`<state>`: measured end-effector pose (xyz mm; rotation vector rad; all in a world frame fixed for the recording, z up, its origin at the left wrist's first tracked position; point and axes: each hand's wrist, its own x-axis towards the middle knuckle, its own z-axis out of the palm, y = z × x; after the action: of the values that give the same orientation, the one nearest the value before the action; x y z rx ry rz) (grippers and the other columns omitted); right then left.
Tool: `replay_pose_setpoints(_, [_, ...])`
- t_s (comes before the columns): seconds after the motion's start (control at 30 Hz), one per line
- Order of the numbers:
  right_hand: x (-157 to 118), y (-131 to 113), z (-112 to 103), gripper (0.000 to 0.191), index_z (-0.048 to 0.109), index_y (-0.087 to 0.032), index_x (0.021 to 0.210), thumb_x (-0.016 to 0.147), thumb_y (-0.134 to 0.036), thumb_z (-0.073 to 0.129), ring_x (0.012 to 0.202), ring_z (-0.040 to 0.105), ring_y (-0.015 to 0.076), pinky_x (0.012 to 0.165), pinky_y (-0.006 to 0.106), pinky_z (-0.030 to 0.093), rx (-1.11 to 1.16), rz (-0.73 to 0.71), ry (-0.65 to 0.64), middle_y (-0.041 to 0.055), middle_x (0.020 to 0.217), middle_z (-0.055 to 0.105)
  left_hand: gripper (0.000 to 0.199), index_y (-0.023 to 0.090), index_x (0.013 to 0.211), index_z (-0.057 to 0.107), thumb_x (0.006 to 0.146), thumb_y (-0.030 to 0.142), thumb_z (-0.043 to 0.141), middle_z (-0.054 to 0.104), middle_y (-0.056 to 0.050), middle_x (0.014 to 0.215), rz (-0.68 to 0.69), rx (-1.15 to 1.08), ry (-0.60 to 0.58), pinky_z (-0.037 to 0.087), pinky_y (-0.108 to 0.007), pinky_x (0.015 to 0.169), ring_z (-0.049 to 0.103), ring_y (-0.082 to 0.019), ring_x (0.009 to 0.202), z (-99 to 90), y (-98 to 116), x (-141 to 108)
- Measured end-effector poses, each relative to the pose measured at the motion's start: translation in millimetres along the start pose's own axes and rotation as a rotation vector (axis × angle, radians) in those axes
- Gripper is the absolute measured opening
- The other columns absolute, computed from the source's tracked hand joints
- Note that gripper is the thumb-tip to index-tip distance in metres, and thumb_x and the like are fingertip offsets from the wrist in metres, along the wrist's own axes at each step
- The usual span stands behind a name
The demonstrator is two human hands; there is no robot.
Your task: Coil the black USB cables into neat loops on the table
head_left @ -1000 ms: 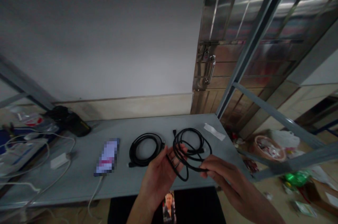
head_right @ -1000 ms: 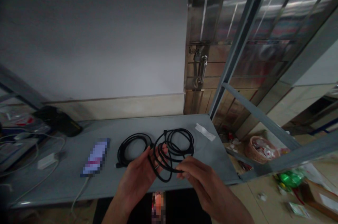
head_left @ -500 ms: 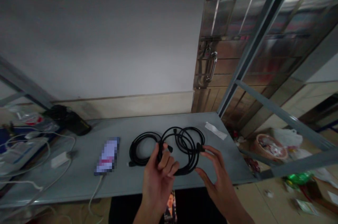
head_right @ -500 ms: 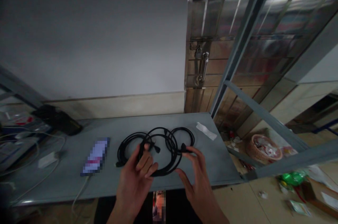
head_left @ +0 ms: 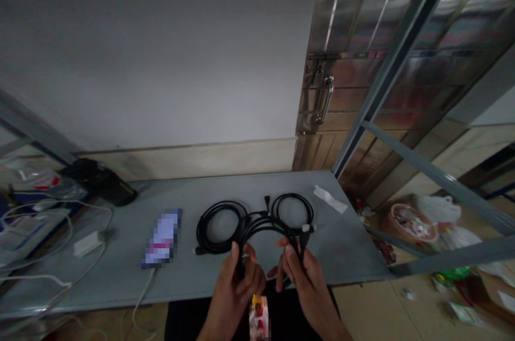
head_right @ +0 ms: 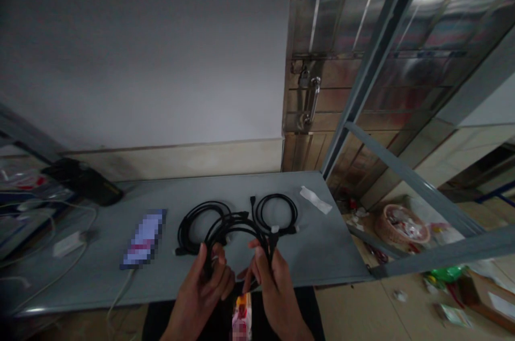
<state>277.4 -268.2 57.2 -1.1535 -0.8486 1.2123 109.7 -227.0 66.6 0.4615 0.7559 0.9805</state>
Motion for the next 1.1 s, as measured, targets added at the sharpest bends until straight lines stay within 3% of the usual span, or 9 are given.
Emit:
replay_pose_setpoints(0.1, [12,4,8,0.065,0.07,-0.02,0.123,0.108,-0.081,0.056,0.052,0.053,0.0136,0.067,0.035,0.064,-0.042,0.025,-0.12,-0.0094,0.065,0.048,0.054,0.019,0.117,0.072,0.096,0.067,0.084,0.05,0.01,0.055,0.225,0.32,0.03,0.043,-0.025,0.053,0.048,-0.011,0.047,-26.9,17,7])
replay_pose_setpoints(0.23, [31,10,21,0.066,0.068,-0.02,0.129,0.11,-0.08,0.05,0.048,0.047,0.0114,0.061,0.03,0.061,-0.154,0.078,-0.303,-0.0121,0.062,0.042,0.067,0.021,0.145,0.066,0.094,0.059,0.088,0.065,0.006,0.06,0.248,0.688,0.038,0.05,-0.028,0.052,0.064,-0.019,0.048,-55.4,47,15])
replay_pose_setpoints(0.33, [51,17,32,0.065,0.064,-0.02,0.135,0.112,-0.078,0.046,0.052,0.059,0.013,0.054,0.027,0.055,-0.31,0.071,-0.347,-0.008,0.072,0.053,0.05,0.022,0.132,0.076,0.096,0.055,0.085,0.073,0.001,0.067,0.305,0.938,0.031,0.056,-0.031,0.062,0.071,-0.022,0.055,-63.7,66,17])
replay_pose_setpoints(0.5, [99,36,58,0.045,0.053,-0.021,0.142,0.119,-0.059,0.039,0.055,0.068,0.0182,0.054,0.03,0.055,-0.59,-0.061,-0.338,-0.0034,0.079,0.065,0.032,0.025,0.111,0.082,0.098,0.054,0.078,0.084,-0.006,0.098,0.579,1.204,0.181,0.061,-0.035,0.08,0.079,-0.027,0.088,-83.9,82,38])
replay_pose_setpoints(0.63, [140,60,85,0.027,0.054,-0.018,0.138,0.119,-0.035,0.044,0.096,0.081,0.028,0.084,0.04,0.065,-0.819,-0.273,-0.294,0.0116,0.109,0.078,0.035,0.025,0.111,0.08,0.101,0.057,0.069,0.084,-0.01,0.103,0.766,1.387,0.334,0.064,-0.046,0.094,0.08,-0.032,0.098,-123.9,78,69])
replay_pose_setpoints(0.73, [157,81,99,0.029,0.055,-0.016,0.143,0.115,-0.021,0.047,0.121,0.076,0.0311,0.103,0.046,0.063,-0.884,-0.327,-0.309,0.0191,0.131,0.075,0.041,0.024,0.116,0.079,0.104,0.058,0.061,0.083,-0.012,0.105,0.823,1.484,0.413,0.064,-0.055,0.099,0.079,-0.036,0.101,-153.9,69,86])
replay_pose_setpoints(0.9, [158,102,103,0.028,0.063,-0.014,0.138,0.112,-0.017,0.052,0.129,0.065,0.0332,0.114,0.053,0.058,-1.027,-0.425,-0.346,0.0194,0.134,0.067,0.042,0.019,0.136,0.072,0.107,0.046,0.057,0.08,-0.018,0.127,0.861,1.557,0.489,0.058,-0.064,0.11,0.072,-0.04,0.121,-179.6,51,92])
replay_pose_setpoints(1.1, [157,105,91,0.045,0.063,-0.02,0.154,0.113,-0.037,0.066,0.131,0.056,0.0354,0.117,0.058,0.054,-1.125,-0.494,-0.351,0.0177,0.141,0.061,0.044,0.023,0.151,0.063,0.11,0.038,0.057,0.07,-0.017,0.14,0.912,1.573,0.516,0.051,-0.063,0.117,0.065,-0.037,0.133,-184.1,39,88])
